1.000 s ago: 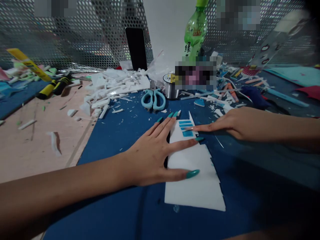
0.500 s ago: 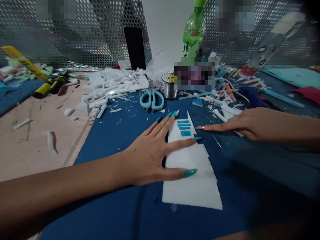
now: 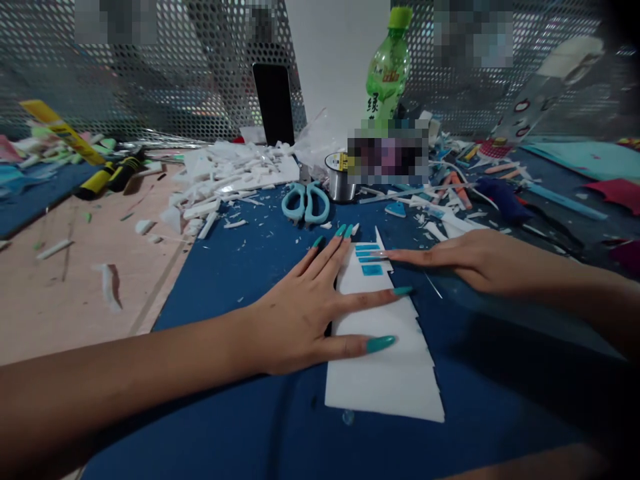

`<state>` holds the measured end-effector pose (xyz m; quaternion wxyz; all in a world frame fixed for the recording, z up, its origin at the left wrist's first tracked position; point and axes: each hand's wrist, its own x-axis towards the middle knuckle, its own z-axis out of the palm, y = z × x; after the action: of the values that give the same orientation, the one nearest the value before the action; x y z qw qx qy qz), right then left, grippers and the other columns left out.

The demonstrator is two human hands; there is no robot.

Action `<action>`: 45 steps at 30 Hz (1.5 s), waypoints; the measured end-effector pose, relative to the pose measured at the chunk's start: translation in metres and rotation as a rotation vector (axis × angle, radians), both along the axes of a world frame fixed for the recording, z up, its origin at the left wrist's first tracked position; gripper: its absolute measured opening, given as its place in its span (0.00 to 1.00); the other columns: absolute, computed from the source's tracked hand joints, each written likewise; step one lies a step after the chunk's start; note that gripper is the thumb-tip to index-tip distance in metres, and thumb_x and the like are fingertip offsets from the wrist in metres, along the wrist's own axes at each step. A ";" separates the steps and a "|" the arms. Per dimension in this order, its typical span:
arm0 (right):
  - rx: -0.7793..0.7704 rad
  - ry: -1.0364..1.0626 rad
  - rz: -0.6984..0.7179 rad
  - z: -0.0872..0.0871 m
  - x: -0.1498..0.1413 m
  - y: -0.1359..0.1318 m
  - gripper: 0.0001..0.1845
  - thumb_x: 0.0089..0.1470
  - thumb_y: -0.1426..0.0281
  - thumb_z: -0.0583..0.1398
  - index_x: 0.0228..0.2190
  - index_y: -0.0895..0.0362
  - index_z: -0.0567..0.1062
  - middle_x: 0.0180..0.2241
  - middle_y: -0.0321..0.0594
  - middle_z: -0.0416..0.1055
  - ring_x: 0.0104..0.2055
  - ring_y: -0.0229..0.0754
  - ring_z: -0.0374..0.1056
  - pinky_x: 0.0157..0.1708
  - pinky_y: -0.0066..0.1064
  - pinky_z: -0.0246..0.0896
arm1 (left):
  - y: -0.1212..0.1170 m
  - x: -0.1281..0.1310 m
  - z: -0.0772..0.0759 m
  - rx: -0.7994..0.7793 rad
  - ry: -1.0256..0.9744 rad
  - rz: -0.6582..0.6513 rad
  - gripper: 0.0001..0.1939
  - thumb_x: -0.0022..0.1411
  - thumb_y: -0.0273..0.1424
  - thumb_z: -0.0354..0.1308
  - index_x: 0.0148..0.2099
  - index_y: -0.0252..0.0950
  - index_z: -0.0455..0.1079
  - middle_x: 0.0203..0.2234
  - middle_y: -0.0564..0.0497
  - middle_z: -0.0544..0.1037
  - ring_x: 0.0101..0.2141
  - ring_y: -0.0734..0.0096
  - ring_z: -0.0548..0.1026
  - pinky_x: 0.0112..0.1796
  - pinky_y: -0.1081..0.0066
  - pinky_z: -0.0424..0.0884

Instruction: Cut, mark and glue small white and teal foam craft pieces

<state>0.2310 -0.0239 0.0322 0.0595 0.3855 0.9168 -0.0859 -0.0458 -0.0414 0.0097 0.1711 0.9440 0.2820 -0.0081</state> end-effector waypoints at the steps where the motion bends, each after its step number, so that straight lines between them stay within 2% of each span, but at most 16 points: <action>1: -0.023 -0.007 0.018 -0.003 -0.001 0.001 0.32 0.56 0.78 0.45 0.59 0.43 0.53 0.37 0.38 0.75 0.28 0.36 0.67 0.26 0.24 0.53 | 0.000 0.000 0.000 -0.006 0.002 -0.004 0.28 0.61 0.53 0.41 0.62 0.61 0.41 0.62 0.57 0.19 0.61 0.37 0.31 0.55 0.39 0.36; 5: -0.106 -0.058 0.035 -0.011 -0.002 0.001 0.31 0.57 0.77 0.44 0.60 0.45 0.51 0.39 0.40 0.75 0.29 0.37 0.68 0.26 0.25 0.52 | 0.002 0.001 0.000 -0.035 0.013 -0.001 0.29 0.61 0.53 0.42 0.62 0.61 0.41 0.62 0.56 0.20 0.61 0.37 0.31 0.54 0.39 0.35; 9: -0.131 -0.059 0.008 -0.012 -0.004 -0.002 0.31 0.58 0.76 0.44 0.60 0.42 0.50 0.40 0.38 0.74 0.28 0.38 0.67 0.26 0.26 0.53 | 0.002 0.001 -0.001 -0.025 -0.012 0.008 0.29 0.61 0.53 0.42 0.62 0.61 0.42 0.63 0.57 0.21 0.61 0.38 0.33 0.55 0.40 0.35; 14: -0.201 -0.014 -0.007 -0.012 -0.004 -0.001 0.28 0.60 0.72 0.44 0.60 0.41 0.50 0.44 0.37 0.73 0.34 0.40 0.69 0.29 0.27 0.55 | 0.001 0.002 -0.003 0.008 -0.021 0.017 0.29 0.60 0.53 0.44 0.62 0.61 0.43 0.64 0.56 0.24 0.61 0.40 0.34 0.56 0.41 0.37; 18: -0.184 -0.023 -0.001 -0.012 -0.004 -0.001 0.32 0.58 0.77 0.44 0.60 0.39 0.50 0.44 0.35 0.73 0.34 0.39 0.68 0.32 0.27 0.56 | -0.002 0.002 -0.004 0.059 -0.025 0.038 0.30 0.59 0.54 0.45 0.62 0.61 0.44 0.64 0.56 0.25 0.62 0.41 0.35 0.56 0.43 0.38; 22: -0.190 -0.044 -0.004 -0.011 -0.004 -0.002 0.31 0.58 0.77 0.44 0.60 0.41 0.50 0.42 0.37 0.74 0.30 0.37 0.67 0.29 0.27 0.55 | -0.005 0.003 -0.004 0.083 -0.017 0.060 0.29 0.59 0.54 0.44 0.62 0.61 0.44 0.64 0.56 0.27 0.62 0.42 0.36 0.56 0.43 0.39; 27: -0.177 -0.043 -0.010 -0.012 -0.002 -0.001 0.33 0.57 0.79 0.44 0.60 0.42 0.49 0.42 0.37 0.74 0.30 0.37 0.66 0.30 0.27 0.55 | -0.003 0.003 -0.004 0.077 -0.019 0.045 0.30 0.59 0.54 0.44 0.62 0.61 0.43 0.64 0.57 0.27 0.62 0.42 0.35 0.56 0.43 0.39; 39: -0.242 0.006 -0.028 -0.010 -0.005 0.000 0.25 0.61 0.69 0.44 0.59 0.41 0.53 0.44 0.36 0.73 0.34 0.39 0.69 0.32 0.27 0.56 | -0.001 0.002 -0.004 0.067 -0.029 0.047 0.29 0.59 0.54 0.45 0.62 0.61 0.44 0.64 0.57 0.26 0.62 0.42 0.34 0.57 0.44 0.39; 45: -0.243 -0.026 -0.012 -0.012 -0.002 0.002 0.27 0.61 0.71 0.43 0.60 0.39 0.50 0.43 0.35 0.73 0.34 0.39 0.68 0.31 0.28 0.55 | 0.000 0.001 -0.004 0.052 -0.034 0.024 0.29 0.59 0.54 0.44 0.62 0.61 0.44 0.64 0.57 0.26 0.62 0.42 0.35 0.57 0.43 0.38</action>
<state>0.2286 -0.0221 0.0205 0.1170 0.3820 0.8965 -0.1917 -0.0444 -0.0419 0.0058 0.1515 0.9446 0.2906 0.0172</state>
